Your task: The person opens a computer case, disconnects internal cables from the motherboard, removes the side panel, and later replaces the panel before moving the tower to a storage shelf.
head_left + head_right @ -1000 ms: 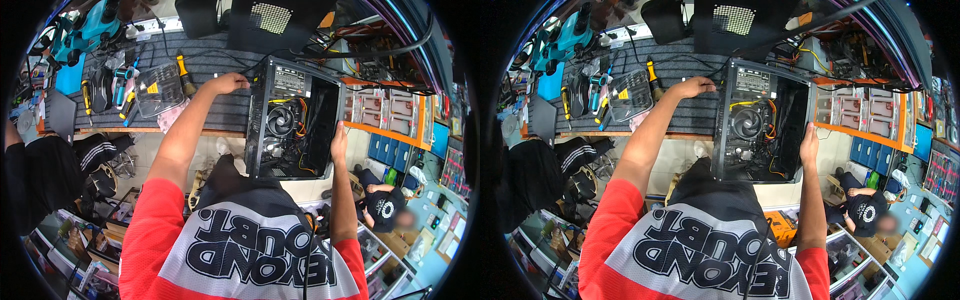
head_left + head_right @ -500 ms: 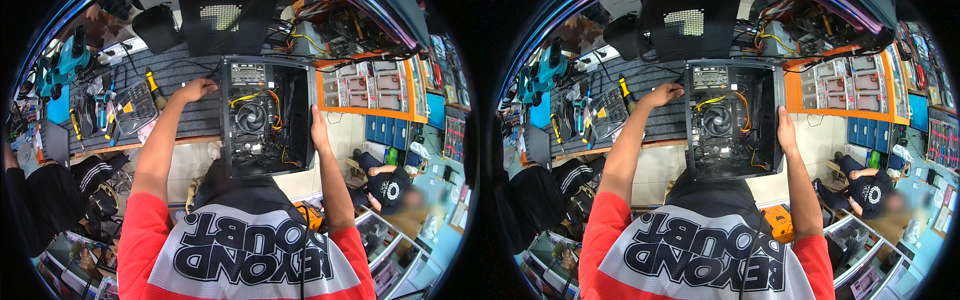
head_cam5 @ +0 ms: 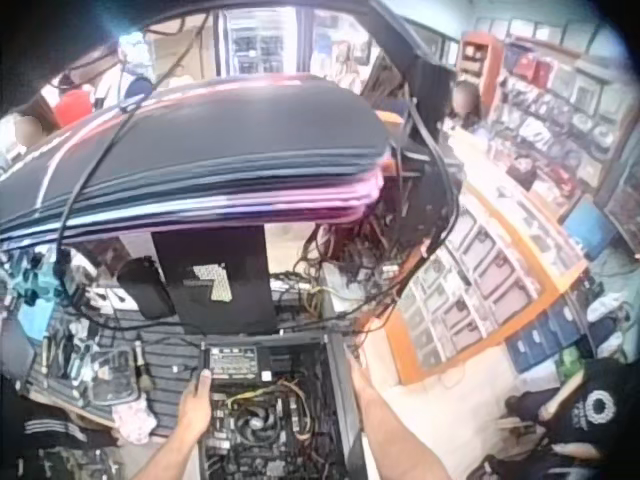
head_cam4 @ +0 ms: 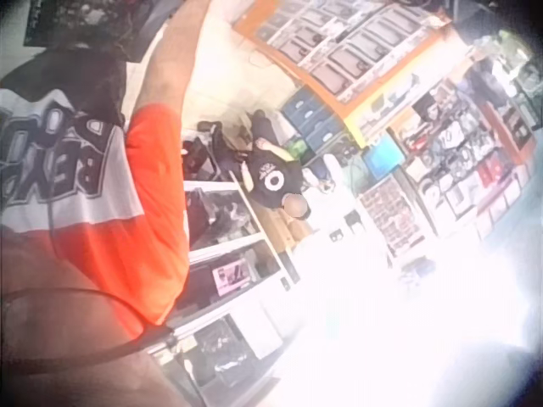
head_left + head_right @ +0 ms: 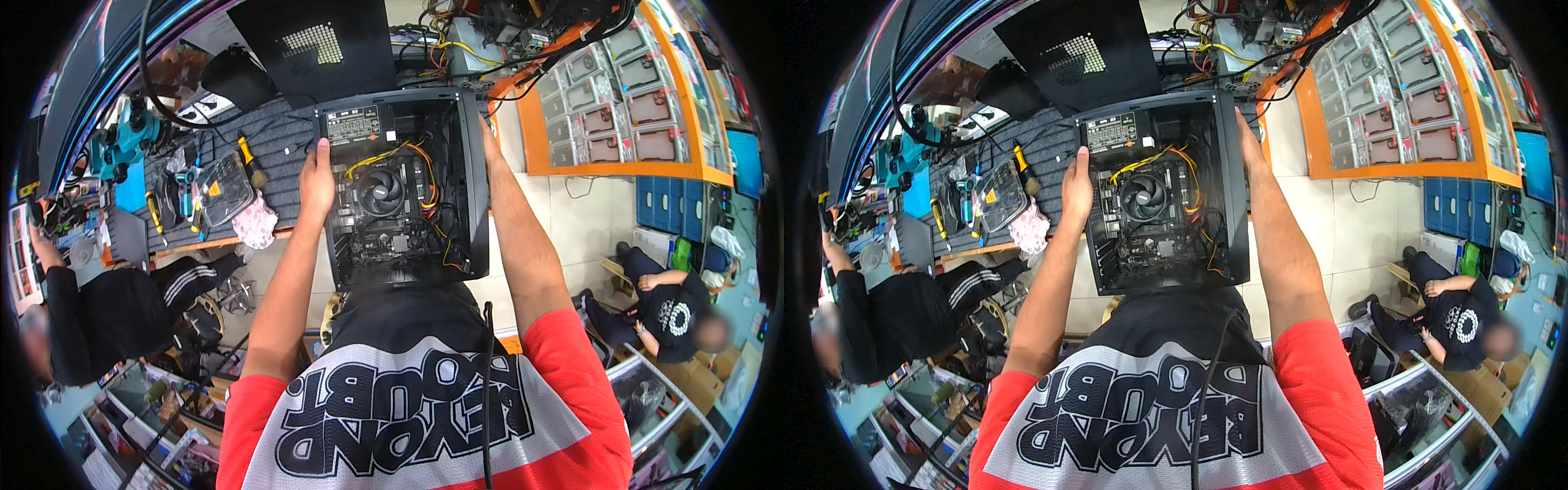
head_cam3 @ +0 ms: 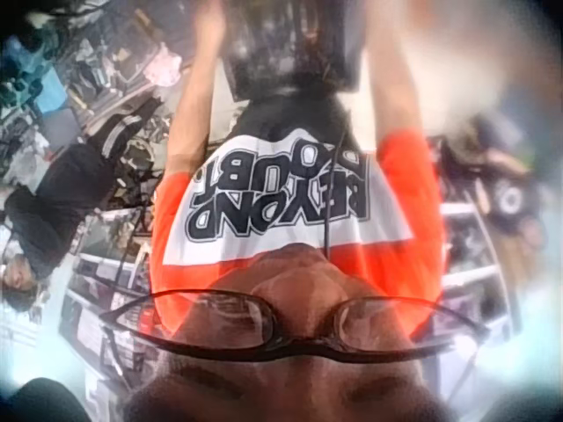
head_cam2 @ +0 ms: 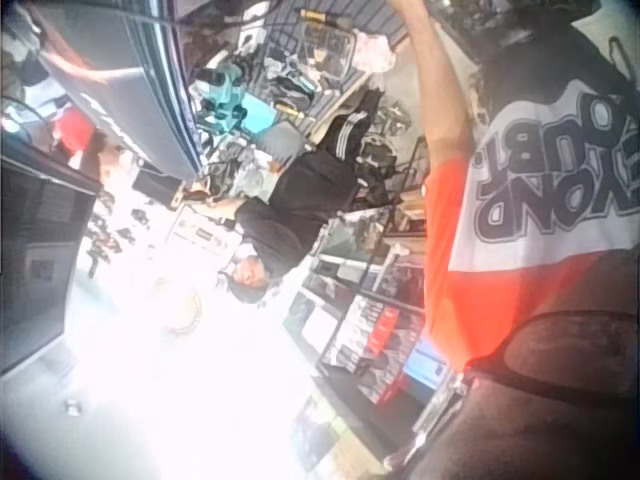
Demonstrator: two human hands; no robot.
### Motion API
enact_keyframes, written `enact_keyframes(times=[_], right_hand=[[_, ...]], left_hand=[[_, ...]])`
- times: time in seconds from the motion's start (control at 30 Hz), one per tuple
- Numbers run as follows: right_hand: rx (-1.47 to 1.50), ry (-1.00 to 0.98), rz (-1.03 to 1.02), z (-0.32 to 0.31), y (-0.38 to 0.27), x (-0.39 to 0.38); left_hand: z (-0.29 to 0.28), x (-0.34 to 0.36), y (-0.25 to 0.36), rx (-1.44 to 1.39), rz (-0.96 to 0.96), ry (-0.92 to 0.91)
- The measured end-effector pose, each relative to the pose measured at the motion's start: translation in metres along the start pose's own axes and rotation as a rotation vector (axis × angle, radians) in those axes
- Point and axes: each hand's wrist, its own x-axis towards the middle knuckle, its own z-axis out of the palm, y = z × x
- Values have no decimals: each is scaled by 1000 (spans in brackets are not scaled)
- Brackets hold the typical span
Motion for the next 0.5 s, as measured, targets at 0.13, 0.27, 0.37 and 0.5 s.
enact_keyframes(times=[0.13, 0.27, 0.37, 0.5], right_hand=[[-97, 132, -90, 11, -5, -10], [-304, 242, -193, 7, -6, -16], [-277, 269, -153, 6, -8, -16], [-291, 284, -68, -5, -2, -1]], left_hand=[[6, 3, -10, 66, -10, 80], [10, 4, -12, 98, -34, 90], [11, 3, -13, 111, -22, 103], [13, 6, -11, 142, 11, 106]])
